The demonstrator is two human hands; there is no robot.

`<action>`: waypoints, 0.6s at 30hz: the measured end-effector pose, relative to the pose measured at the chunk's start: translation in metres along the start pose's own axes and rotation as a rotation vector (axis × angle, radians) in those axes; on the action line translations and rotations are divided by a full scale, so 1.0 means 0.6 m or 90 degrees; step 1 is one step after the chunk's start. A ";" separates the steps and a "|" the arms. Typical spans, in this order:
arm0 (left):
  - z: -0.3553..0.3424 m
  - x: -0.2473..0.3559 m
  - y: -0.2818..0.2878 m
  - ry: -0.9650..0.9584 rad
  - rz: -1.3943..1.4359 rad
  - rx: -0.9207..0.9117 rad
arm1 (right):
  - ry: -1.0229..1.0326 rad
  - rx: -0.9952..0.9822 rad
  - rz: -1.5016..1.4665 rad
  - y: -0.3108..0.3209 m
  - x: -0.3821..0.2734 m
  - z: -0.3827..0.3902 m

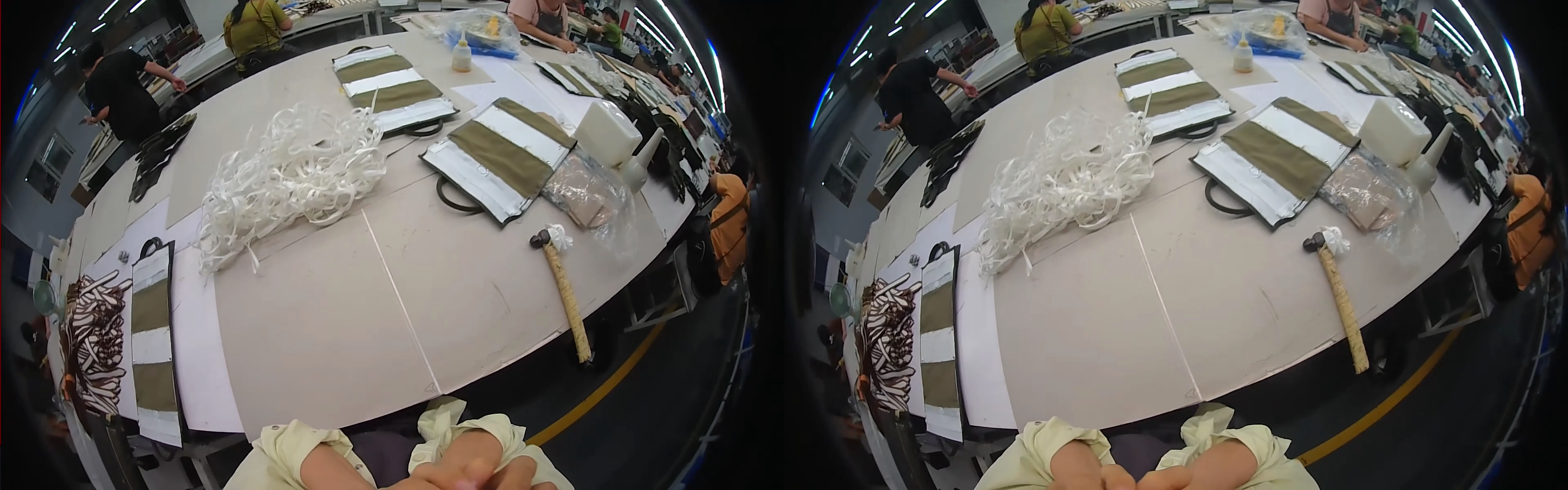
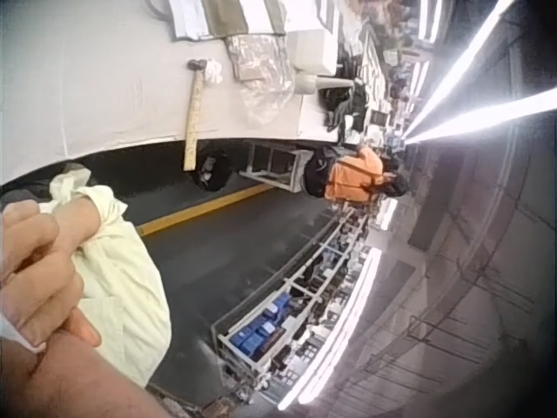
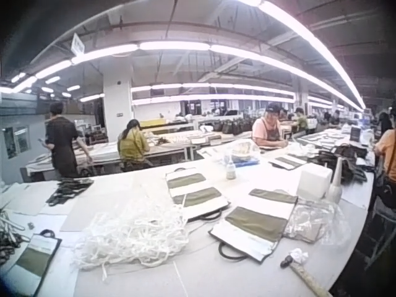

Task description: Assembling and finishing parts of a leather or canvas bag by applying strips and using a hammer.

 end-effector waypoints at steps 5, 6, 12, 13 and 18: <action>-0.014 -0.025 -0.065 0.168 0.628 0.154 | 0.188 -0.251 0.465 0.016 -0.061 0.004; -0.012 -0.034 -0.066 0.183 0.629 0.150 | 0.217 -0.287 0.499 0.007 -0.055 -0.023; -0.058 -0.064 0.066 0.000 0.181 -0.452 | 0.474 -0.295 0.427 0.024 0.004 -0.004; -0.055 -0.064 0.064 0.016 0.190 -0.441 | 0.489 -0.225 0.516 0.011 0.004 0.011; -0.022 -0.030 -0.048 0.240 0.542 0.051 | 0.551 -0.286 0.481 0.026 -0.009 0.000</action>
Point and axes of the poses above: each hand's wrist, its own z-axis away from the middle knuckle, its own y-axis out of the back of the hand, x = y × z, the point moved 2 cm from there along -z, towards the middle knuckle, and after that the axes turned 14 degrees about y, right-handed, at the moved point
